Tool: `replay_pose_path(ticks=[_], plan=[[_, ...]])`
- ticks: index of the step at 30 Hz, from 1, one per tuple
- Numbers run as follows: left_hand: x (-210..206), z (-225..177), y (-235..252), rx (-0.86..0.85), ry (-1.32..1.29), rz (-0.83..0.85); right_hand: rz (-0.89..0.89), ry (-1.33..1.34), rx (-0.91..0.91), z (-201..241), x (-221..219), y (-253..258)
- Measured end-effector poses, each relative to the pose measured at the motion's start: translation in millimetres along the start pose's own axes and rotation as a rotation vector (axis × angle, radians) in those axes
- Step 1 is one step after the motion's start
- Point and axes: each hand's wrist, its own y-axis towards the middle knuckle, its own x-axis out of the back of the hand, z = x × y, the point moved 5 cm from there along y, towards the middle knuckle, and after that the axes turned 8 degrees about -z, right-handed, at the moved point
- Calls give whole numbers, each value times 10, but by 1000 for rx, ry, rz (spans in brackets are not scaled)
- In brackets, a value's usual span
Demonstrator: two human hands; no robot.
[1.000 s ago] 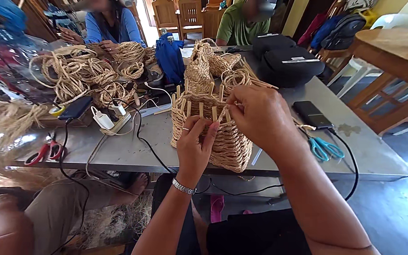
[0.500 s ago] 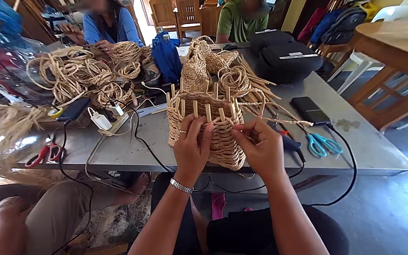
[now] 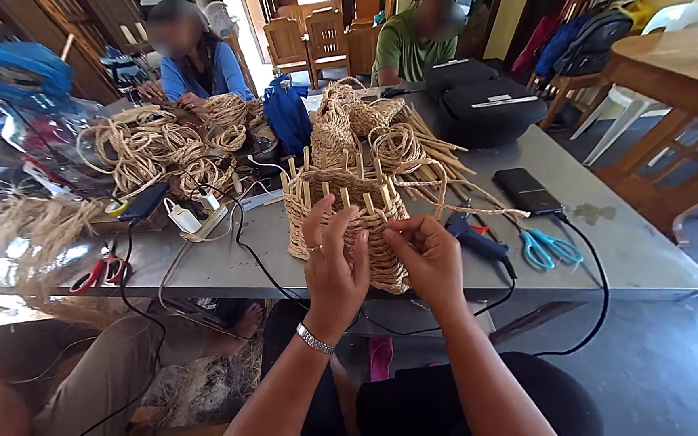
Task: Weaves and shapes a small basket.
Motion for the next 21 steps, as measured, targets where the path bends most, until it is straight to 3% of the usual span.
replay_pose_path(ticks=[5, 14, 18, 21], plan=[[-157, -35, 96, 27, 159, 164, -15, -7, 12, 5, -4, -17], [-208, 46, -40, 9, 176, 111, -2, -55, 6, 40, -35, -53], [-148, 127, 23, 17, 57, 170, 14, -21, -15, 83, -109, -150], [-29, 272, 134, 7, -157, 306, 98, 78, -90, 154, -153, -246]])
